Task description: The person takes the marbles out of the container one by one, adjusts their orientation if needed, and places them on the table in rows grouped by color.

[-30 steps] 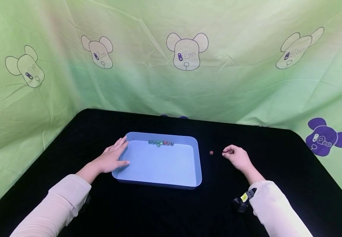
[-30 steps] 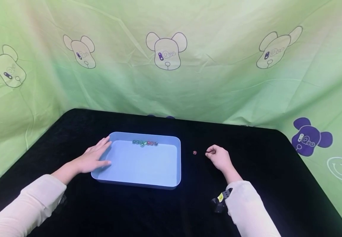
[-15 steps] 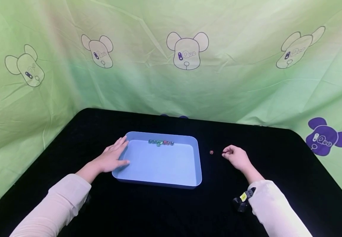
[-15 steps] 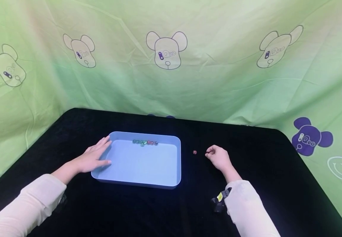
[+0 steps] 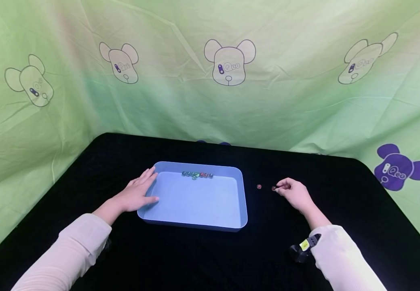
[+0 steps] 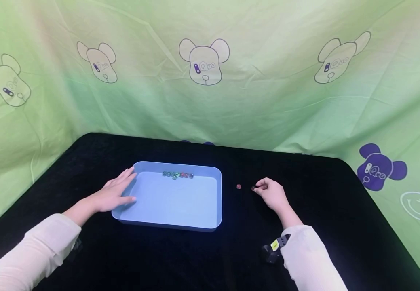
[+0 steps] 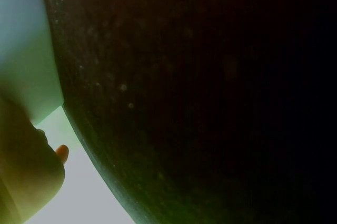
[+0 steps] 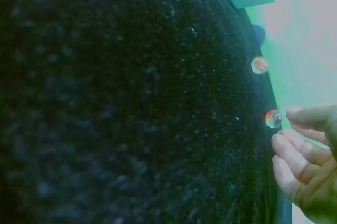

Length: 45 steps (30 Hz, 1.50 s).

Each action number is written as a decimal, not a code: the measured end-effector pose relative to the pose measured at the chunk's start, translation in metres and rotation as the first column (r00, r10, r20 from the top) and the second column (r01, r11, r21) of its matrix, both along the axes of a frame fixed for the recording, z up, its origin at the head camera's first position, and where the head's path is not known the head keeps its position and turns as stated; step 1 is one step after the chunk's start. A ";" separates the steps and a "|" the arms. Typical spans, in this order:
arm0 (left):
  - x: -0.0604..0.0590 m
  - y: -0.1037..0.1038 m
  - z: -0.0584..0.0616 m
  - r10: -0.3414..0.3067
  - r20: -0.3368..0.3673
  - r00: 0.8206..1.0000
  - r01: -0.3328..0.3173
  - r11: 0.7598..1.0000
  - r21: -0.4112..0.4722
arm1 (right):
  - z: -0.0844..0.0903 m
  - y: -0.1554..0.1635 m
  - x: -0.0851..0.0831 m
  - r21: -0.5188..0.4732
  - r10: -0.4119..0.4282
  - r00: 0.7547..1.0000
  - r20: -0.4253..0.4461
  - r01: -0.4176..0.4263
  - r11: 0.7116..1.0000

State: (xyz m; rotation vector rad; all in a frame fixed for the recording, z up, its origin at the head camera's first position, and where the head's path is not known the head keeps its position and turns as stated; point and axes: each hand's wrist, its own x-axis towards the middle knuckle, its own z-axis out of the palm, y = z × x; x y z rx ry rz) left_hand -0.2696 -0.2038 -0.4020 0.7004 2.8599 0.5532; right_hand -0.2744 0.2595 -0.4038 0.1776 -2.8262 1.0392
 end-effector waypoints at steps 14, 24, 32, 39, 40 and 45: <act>0.000 -0.001 -0.002 0.001 -0.007 1.000 -0.001 1.000 0.004 | 0.000 0.001 0.014 -0.087 0.006 0.999 0.045 -0.002 0.996; 0.000 0.000 -0.001 -0.001 0.007 1.000 0.001 1.000 0.011 | 0.005 -0.008 0.023 -0.199 0.034 0.998 0.052 -0.023 0.980; -0.001 0.000 -0.001 -0.003 0.000 1.000 0.003 1.000 0.007 | 0.008 -0.019 0.026 -0.272 0.065 0.997 0.049 -0.050 0.961; 0.000 0.000 -0.001 -0.002 0.008 1.000 0.002 1.000 0.002 | 0.008 -0.027 0.028 -0.321 0.083 0.995 0.057 -0.060 0.945; 0.000 0.000 -0.001 0.000 0.009 1.000 0.000 1.000 0.001 | 0.008 -0.029 0.028 -0.332 0.086 0.995 0.059 -0.061 0.941; 0.001 0.000 0.001 0.007 0.007 1.000 -0.007 1.000 0.010 | 0.008 -0.037 0.030 -0.402 0.104 0.991 0.083 -0.063 0.914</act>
